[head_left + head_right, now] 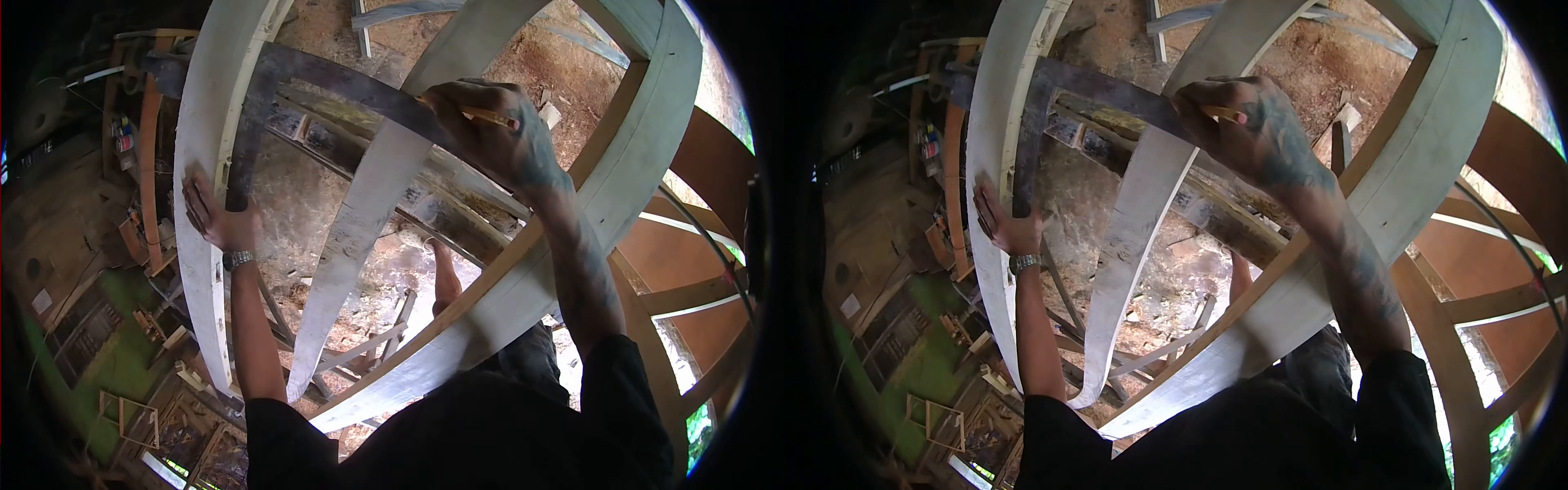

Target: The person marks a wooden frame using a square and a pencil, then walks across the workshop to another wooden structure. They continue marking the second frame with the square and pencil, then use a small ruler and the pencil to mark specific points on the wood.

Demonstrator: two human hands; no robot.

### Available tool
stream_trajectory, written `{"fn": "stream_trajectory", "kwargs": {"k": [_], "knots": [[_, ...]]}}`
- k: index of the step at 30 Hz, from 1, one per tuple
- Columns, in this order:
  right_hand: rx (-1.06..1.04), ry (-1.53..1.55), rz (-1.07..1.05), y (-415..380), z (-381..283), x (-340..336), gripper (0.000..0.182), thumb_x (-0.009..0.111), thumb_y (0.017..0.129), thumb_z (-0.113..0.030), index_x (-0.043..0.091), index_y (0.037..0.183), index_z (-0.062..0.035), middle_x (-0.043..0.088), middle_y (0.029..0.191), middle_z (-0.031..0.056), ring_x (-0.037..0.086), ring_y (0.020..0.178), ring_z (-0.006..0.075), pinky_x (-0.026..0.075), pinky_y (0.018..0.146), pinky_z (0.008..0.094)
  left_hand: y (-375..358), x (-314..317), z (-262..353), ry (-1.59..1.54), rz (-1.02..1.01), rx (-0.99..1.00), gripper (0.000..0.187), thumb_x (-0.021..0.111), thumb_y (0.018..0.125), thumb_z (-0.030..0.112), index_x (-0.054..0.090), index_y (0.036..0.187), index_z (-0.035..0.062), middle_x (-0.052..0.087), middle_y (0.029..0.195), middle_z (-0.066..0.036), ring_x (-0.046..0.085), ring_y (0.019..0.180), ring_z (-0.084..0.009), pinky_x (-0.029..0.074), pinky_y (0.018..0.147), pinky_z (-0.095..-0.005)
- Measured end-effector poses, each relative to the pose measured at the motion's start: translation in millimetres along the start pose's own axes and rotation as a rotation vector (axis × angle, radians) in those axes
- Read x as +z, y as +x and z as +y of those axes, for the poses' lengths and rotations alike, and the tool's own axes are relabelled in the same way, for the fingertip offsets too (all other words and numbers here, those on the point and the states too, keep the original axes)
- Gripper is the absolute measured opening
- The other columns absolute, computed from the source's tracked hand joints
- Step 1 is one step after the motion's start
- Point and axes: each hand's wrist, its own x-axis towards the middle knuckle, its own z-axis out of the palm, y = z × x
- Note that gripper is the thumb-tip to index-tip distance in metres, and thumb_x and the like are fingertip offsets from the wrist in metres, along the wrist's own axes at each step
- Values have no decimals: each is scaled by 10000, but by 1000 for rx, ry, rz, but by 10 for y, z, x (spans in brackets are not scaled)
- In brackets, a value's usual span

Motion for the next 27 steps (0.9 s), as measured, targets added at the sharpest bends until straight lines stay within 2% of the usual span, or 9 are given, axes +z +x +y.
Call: {"fn": "stream_trajectory", "kwargs": {"k": [3,6,9,12,15,19,20,24,27], "knots": [[31,51,52,-66,51,79,159,711,1012,-191,792,1023,-55,763,881,150,760,793,346,609,709,444,5,-3,-15,7,-5,-1,1082,921,657,251,466,1629,112,459,1686,-159,438,1549,-381,371,1251,-549],[-25,128,54,-25,75,111,165,708,1018,-194,797,1019,-54,770,892,164,766,799,342,615,702,444,3,-1,-8,-6,-6,3,1060,903,668,228,466,1627,110,459,1685,-158,441,1545,-383,374,1253,-543],[-17,-13,17,-23,65,30,177,693,1035,-202,799,1021,-61,771,872,157,776,787,320,617,702,438,3,10,-2,-9,-2,-2,1046,898,680,227,468,1625,108,457,1686,-160,445,1541,-388,376,1254,-540],[-15,59,94,-49,10,-93,237,717,1041,-273,787,1121,-61,772,932,137,782,801,282,616,715,424,5,-25,38,14,-9,-2,1031,892,698,232,464,1627,106,451,1688,-167,445,1540,-392,376,1255,-545],[-18,92,221,-213,-1,-205,363,678,1069,-299,741,1273,-6,762,1047,168,768,861,266,605,759,391,14,-38,44,21,-9,2,1023,883,715,233,453,1635,108,450,1687,-172,442,1541,-394,370,1258,-552],[27,-26,130,-537,139,-182,480,760,984,-354,703,1344,-41,737,1044,117,734,840,276,613,762,395,20,-33,42,12,-18,-4,1027,872,729,234,430,1648,110,447,1685,-176,430,1548,-396,358,1264,-561],[-4,-129,82,-621,144,-146,464,769,974,-302,697,1362,-57,738,1122,112,713,967,278,614,834,402,9,-12,33,13,-29,-6,1080,888,697,230,409,1658,123,433,1694,-173,418,1557,-397,352,1268,-566],[-38,-300,-58,-812,77,49,412,725,980,-162,690,1378,-65,690,1325,108,634,1155,276,597,943,425,24,-18,19,0,-60,-37,1200,933,627,233,361,1678,137,399,1706,-180,386,1574,-408,341,1275,-578],[-70,-341,-83,-788,198,40,400,682,990,-121,687,1385,-59,694,1329,95,634,1123,285,593,943,415,97,-42,124,8,-66,-41,1177,948,650,263,367,1657,81,402,1694,-193,397,1556,-420,353,1268,-570]]}}
